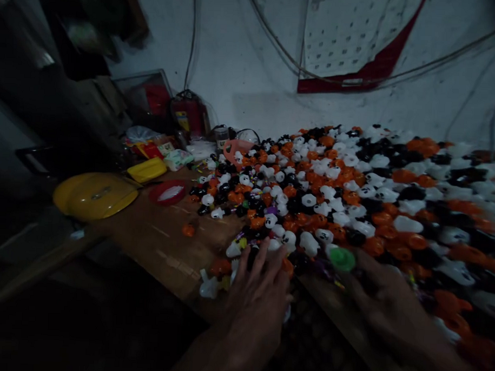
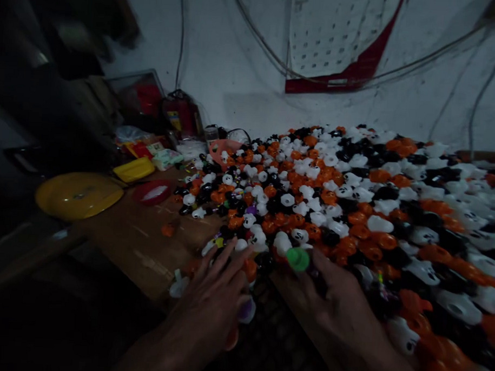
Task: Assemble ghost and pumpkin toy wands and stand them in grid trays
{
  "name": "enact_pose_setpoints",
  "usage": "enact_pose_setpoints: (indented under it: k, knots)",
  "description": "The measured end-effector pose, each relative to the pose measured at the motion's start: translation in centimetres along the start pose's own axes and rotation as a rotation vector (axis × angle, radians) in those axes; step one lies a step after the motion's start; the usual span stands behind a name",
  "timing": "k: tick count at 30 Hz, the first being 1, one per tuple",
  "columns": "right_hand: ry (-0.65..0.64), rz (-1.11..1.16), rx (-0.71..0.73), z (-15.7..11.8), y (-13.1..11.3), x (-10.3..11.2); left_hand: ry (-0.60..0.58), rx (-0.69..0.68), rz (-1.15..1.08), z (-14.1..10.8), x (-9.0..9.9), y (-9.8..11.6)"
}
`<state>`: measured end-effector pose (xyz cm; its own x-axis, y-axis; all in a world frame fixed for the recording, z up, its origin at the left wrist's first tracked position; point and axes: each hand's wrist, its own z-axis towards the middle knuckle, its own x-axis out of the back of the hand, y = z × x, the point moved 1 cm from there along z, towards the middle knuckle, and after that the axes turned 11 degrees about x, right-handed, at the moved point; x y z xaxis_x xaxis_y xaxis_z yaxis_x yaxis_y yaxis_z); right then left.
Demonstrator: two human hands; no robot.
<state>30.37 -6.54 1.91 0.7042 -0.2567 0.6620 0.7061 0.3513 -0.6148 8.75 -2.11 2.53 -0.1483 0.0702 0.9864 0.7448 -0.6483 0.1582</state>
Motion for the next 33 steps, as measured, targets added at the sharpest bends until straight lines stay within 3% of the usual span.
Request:
enact_pose_setpoints:
  k: [2,4,8,11,13,15,18,20,23,26,27,30,33]
  knots:
    - [-0.063,-0.146,0.056,3.7,0.0,0.1,0.052,0.001,0.02,0.0,-0.1,0.1]
    - [-0.213,-0.303,0.188,8.2,-0.4,-1.3,0.166,0.012,0.074,0.0,-0.5,0.4]
    - [-0.51,-0.585,0.463,16.6,-2.5,-7.6,0.44,0.073,0.14,0.4,-2.7,1.3]
    - [-0.597,-0.725,0.567,20.8,-3.8,-12.8,0.714,0.172,0.139,1.1,-5.1,1.6]
    - [-0.626,-0.725,0.614,22.3,-4.0,-15.5,0.856,0.168,0.189,1.4,-6.6,1.6]
    - [-0.659,-0.719,0.652,23.0,-3.6,-17.5,0.817,0.173,0.248,1.6,-7.9,1.7]
    - [-0.692,-0.695,0.66,23.6,-2.7,-19.4,0.547,0.265,0.236,1.8,-9.7,1.9]
    - [-0.697,-0.664,0.638,24.2,-2.3,-20.0,0.438,0.255,0.192,2.1,-10.6,2.0]
    - [-0.653,-0.578,0.624,25.4,-2.2,-19.3,0.411,0.186,0.132,2.5,-10.1,1.9]
    - [-0.533,-0.488,0.585,25.0,-2.5,-15.4,0.373,0.087,0.045,1.8,-6.6,1.3]
    - [-0.487,-0.482,0.541,24.1,-2.4,-13.5,0.298,0.08,0.008,1.3,-5.0,1.1]
    - [-0.303,-0.382,0.334,18.3,-1.8,-6.9,0.134,0.069,-0.076,0.3,-0.7,0.5]
    - [-0.109,-0.038,0.104,9.2,-1.0,-2.0,0.028,0.048,-0.035,0.7,1.1,0.2]
